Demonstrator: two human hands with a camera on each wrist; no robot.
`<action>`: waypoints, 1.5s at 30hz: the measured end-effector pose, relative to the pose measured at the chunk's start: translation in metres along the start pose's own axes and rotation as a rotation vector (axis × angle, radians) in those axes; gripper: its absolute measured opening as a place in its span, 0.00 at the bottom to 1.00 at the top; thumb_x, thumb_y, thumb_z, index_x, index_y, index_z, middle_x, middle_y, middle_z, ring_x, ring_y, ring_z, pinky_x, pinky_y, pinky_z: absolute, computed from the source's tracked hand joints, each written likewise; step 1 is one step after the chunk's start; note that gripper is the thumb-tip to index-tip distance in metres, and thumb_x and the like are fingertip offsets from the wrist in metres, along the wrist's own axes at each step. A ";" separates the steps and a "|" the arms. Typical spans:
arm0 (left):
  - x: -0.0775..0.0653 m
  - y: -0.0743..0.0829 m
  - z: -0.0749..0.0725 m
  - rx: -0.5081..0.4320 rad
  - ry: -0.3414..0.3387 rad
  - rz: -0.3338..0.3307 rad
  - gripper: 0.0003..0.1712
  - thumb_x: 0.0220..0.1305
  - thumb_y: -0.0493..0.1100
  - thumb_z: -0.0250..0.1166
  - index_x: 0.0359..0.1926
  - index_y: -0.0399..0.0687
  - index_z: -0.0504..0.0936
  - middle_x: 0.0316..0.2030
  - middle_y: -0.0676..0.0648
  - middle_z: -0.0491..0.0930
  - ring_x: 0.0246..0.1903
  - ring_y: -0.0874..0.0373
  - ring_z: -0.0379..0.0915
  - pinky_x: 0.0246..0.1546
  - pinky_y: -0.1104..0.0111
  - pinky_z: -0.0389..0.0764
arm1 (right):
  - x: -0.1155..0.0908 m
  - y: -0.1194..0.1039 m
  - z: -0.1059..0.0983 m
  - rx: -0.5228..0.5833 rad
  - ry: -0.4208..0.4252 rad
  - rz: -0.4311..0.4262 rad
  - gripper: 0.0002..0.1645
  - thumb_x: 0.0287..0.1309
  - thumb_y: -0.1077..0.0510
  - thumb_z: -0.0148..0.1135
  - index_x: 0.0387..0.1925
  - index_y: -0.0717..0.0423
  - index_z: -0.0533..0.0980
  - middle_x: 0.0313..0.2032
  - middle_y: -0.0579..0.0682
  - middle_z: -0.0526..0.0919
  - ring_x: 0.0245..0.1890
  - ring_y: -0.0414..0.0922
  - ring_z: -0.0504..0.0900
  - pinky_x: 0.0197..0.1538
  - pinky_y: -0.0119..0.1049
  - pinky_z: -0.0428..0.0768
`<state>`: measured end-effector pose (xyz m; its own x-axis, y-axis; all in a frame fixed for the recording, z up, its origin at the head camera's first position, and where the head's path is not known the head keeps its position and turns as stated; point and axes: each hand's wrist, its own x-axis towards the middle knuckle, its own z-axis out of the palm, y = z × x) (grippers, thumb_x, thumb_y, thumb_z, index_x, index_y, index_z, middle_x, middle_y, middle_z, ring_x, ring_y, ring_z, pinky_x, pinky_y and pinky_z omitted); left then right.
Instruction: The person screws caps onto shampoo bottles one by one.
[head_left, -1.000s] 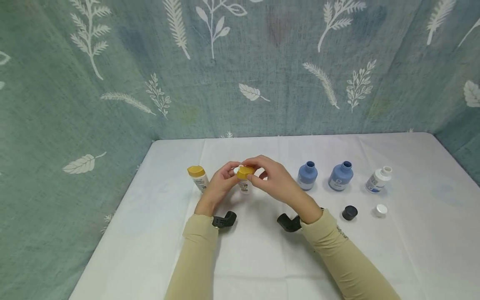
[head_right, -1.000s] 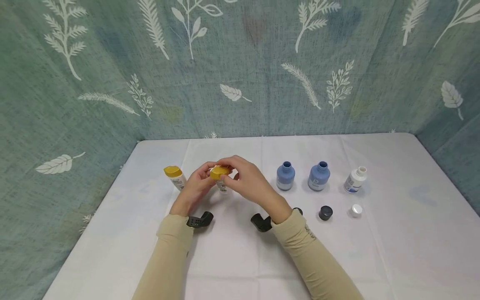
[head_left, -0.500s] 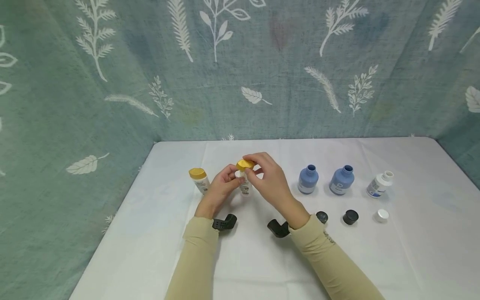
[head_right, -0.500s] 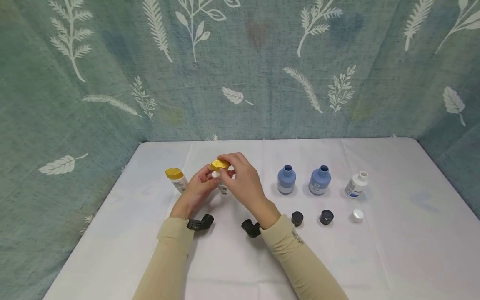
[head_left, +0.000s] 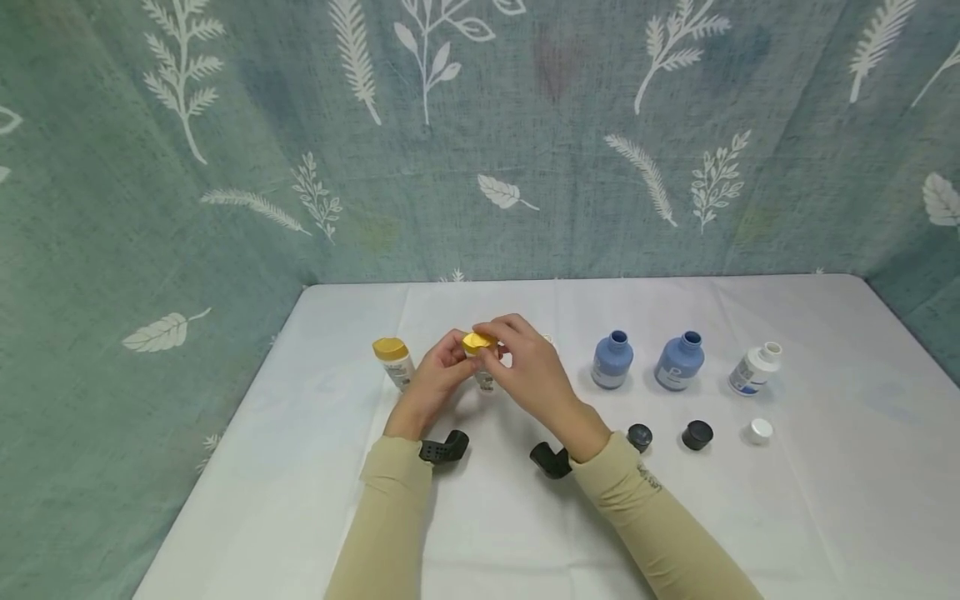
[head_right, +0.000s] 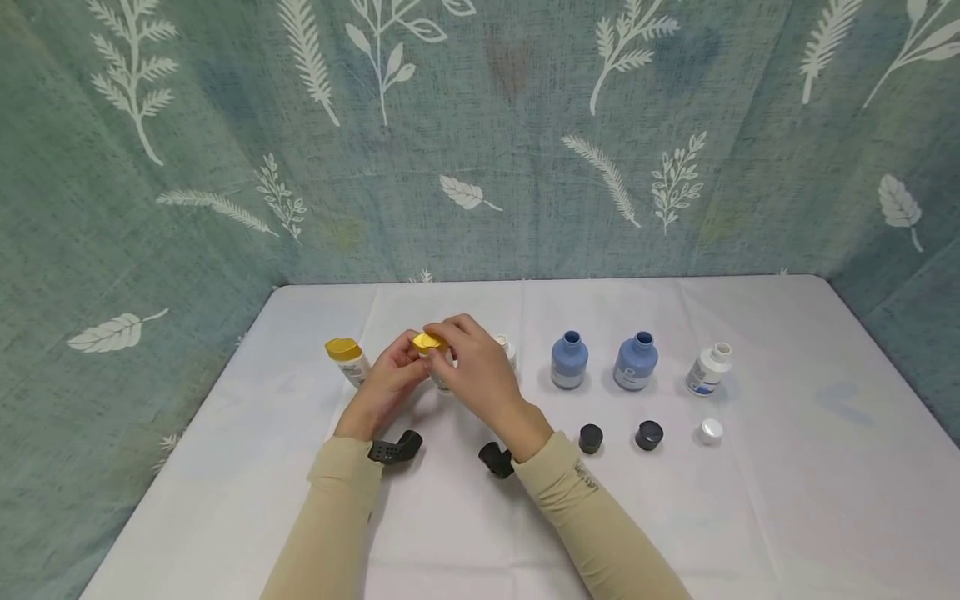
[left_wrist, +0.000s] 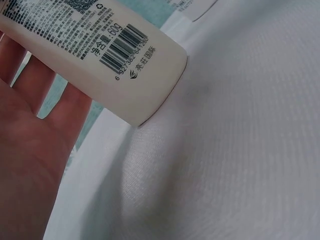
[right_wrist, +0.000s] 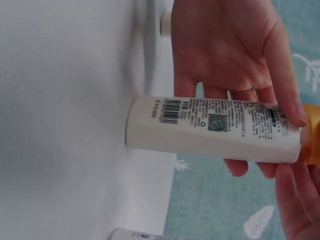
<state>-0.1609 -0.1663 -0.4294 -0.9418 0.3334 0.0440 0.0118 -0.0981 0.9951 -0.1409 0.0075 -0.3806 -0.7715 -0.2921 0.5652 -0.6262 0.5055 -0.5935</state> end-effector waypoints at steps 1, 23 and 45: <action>0.000 0.000 0.000 -0.004 0.000 -0.002 0.12 0.58 0.38 0.60 0.42 0.45 0.69 0.44 0.43 0.75 0.47 0.52 0.69 0.51 0.61 0.66 | 0.000 0.000 0.000 -0.009 -0.004 0.003 0.15 0.53 0.57 0.60 0.45 0.50 0.76 0.41 0.42 0.73 0.34 0.37 0.74 0.35 0.27 0.74; -0.005 0.012 0.006 0.014 -0.012 -0.013 0.12 0.60 0.37 0.58 0.45 0.44 0.71 0.44 0.44 0.76 0.47 0.53 0.69 0.52 0.61 0.65 | -0.001 -0.001 -0.003 -0.044 -0.047 0.034 0.15 0.54 0.56 0.59 0.45 0.51 0.77 0.39 0.41 0.73 0.33 0.36 0.73 0.35 0.26 0.72; -0.001 0.000 0.002 0.014 0.027 -0.031 0.17 0.56 0.44 0.63 0.45 0.44 0.71 0.46 0.44 0.74 0.48 0.53 0.66 0.52 0.60 0.63 | 0.001 0.001 -0.006 -0.069 -0.044 -0.036 0.20 0.52 0.71 0.54 0.44 0.50 0.79 0.41 0.44 0.76 0.38 0.39 0.76 0.39 0.32 0.75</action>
<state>-0.1591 -0.1649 -0.4298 -0.9506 0.3103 0.0111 -0.0130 -0.0754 0.9971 -0.1417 0.0124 -0.3768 -0.7536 -0.3460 0.5589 -0.6457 0.5484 -0.5313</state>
